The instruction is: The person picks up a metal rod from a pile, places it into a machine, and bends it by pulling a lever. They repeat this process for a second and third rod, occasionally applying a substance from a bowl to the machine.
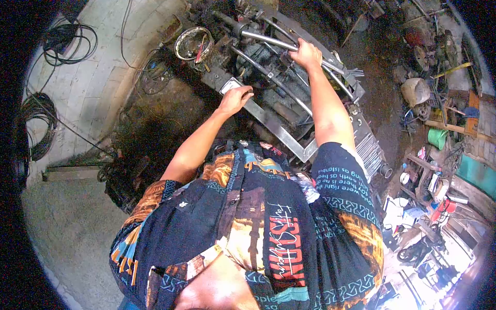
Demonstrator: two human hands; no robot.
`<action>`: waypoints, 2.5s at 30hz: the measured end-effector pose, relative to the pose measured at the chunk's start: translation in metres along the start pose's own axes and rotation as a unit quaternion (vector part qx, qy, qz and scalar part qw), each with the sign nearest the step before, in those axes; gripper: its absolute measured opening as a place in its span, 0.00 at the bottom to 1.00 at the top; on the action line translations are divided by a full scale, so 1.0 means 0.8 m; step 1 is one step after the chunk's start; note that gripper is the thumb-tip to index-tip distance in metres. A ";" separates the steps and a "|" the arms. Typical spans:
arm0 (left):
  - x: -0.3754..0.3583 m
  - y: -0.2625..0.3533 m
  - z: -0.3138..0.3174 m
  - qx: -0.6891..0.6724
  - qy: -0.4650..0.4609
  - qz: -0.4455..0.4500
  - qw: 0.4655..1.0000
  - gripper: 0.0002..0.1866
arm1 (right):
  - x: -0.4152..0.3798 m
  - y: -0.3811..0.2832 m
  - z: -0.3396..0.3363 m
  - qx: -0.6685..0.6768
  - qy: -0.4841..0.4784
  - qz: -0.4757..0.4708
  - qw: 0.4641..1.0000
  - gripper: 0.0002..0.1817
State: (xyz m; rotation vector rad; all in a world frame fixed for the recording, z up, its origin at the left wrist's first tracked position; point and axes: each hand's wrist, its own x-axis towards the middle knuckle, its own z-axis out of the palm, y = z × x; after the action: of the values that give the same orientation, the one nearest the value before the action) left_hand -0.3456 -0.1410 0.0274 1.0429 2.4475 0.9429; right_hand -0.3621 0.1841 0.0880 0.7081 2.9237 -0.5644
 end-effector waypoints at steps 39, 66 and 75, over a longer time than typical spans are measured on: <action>-0.080 0.014 -0.040 -0.002 0.101 0.073 0.992 0.24 | 0.001 0.007 -0.009 0.021 -0.062 -0.058 0.996 0.28; 0.251 0.089 -0.053 0.302 -0.200 0.115 0.925 0.22 | -0.060 0.141 -0.029 -0.100 -0.058 0.035 0.993 0.19; 0.250 0.126 -0.058 0.250 -0.269 0.124 0.922 0.22 | -0.084 0.159 -0.025 -0.112 -0.044 0.041 0.992 0.15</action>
State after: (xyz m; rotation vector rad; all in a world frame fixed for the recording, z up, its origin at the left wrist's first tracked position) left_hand -0.4534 0.0364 0.1235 1.5576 2.1401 0.0312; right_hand -0.2442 0.2681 0.0752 0.7506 2.8009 -0.2465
